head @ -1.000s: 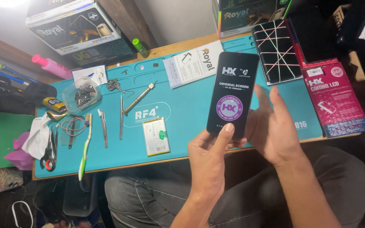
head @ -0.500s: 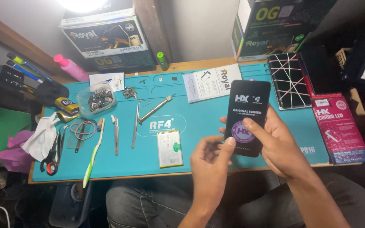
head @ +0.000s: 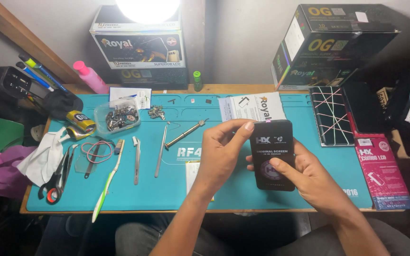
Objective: Installing a replacement screen onto a mobile phone chassis and securing it with multiple rubber bands to ensure proper adhesion.
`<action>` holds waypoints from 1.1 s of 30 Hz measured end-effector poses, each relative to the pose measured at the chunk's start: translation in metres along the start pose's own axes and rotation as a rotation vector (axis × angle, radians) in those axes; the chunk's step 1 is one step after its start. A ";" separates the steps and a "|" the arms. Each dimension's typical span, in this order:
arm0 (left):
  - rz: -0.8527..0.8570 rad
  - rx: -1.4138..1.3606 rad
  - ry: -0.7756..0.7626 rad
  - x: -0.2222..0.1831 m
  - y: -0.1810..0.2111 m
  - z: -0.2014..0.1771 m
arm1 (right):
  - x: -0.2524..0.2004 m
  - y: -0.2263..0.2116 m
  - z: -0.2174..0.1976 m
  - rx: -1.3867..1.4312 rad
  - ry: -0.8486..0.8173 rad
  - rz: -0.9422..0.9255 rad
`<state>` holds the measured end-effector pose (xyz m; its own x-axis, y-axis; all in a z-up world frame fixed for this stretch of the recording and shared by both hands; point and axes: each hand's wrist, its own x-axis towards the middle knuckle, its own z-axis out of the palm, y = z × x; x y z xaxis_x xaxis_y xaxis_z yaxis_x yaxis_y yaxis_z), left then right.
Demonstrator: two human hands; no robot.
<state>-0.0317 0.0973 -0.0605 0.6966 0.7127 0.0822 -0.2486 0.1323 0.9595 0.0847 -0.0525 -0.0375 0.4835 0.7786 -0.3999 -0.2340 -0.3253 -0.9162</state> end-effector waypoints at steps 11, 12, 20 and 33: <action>0.009 -0.046 0.007 0.003 -0.002 -0.008 | 0.007 0.007 0.003 -0.029 -0.051 -0.034; 0.014 -0.067 -0.036 0.003 0.002 -0.007 | 0.006 0.008 0.003 -0.036 -0.068 -0.036; -0.123 0.011 -0.139 0.010 0.021 0.000 | 0.004 0.004 0.006 -0.071 -0.114 -0.090; -0.297 -0.070 0.425 -0.025 0.003 0.017 | -0.011 -0.051 0.032 0.395 0.253 0.167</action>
<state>-0.0381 0.0680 -0.0547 0.4128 0.8522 -0.3216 -0.1365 0.4070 0.9032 0.0649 -0.0274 0.0146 0.5903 0.5627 -0.5787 -0.6035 -0.1684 -0.7794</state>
